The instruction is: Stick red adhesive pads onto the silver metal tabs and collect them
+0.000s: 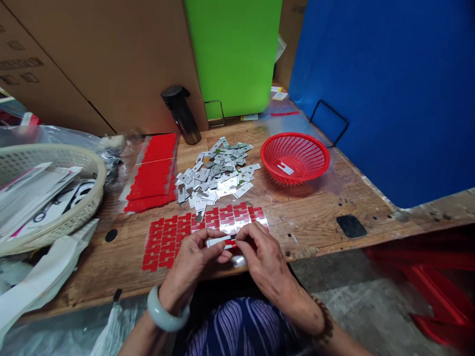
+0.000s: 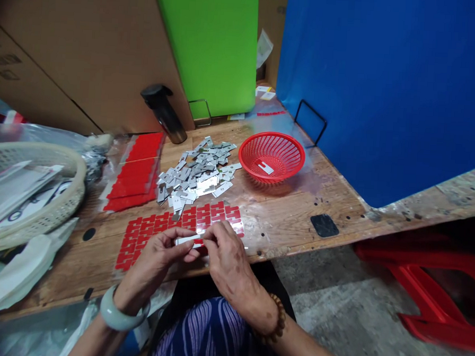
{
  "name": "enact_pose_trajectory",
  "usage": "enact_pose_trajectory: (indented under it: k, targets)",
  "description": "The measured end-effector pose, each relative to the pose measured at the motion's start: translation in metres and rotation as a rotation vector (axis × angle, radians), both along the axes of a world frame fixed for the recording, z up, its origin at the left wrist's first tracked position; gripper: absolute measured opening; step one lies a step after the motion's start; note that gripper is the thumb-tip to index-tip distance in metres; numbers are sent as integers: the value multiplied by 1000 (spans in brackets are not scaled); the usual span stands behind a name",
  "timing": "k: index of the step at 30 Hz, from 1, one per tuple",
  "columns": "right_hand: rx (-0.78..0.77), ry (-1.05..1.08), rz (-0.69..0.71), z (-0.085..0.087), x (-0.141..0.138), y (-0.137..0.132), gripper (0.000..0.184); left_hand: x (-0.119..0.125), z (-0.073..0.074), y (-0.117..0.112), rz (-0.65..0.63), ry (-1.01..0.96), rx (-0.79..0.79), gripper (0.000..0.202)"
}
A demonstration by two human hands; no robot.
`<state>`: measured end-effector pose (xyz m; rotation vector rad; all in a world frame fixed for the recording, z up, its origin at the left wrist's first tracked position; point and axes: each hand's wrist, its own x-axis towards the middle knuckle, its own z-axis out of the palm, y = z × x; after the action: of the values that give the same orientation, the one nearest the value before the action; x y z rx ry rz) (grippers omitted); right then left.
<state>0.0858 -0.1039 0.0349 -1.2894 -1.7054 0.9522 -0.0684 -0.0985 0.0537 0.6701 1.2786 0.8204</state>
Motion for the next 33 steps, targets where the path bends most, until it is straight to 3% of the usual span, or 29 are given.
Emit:
enact_pose_trajectory:
  k: [6, 11, 16, 25, 33]
  targets:
    - [170, -38, 39, -12, -3, -4, 17, -2, -1, 0, 17, -18, 18, 34]
    - [81, 2, 41, -12, -2, -2, 16, 3, -1, -1, 33, 119, 66, 32]
    - [-46, 90, 4, -11, -4, -2, 14, 10, -6, -9, 47, 329, 221, 26]
    - [18, 25, -63, -16, -11, -11, 14, 18, -4, -24, -81, 897, 554, 19]
    - [5, 67, -132, -21, -23, -21, 14, 25, -6, -28, -67, 919, 603, 19]
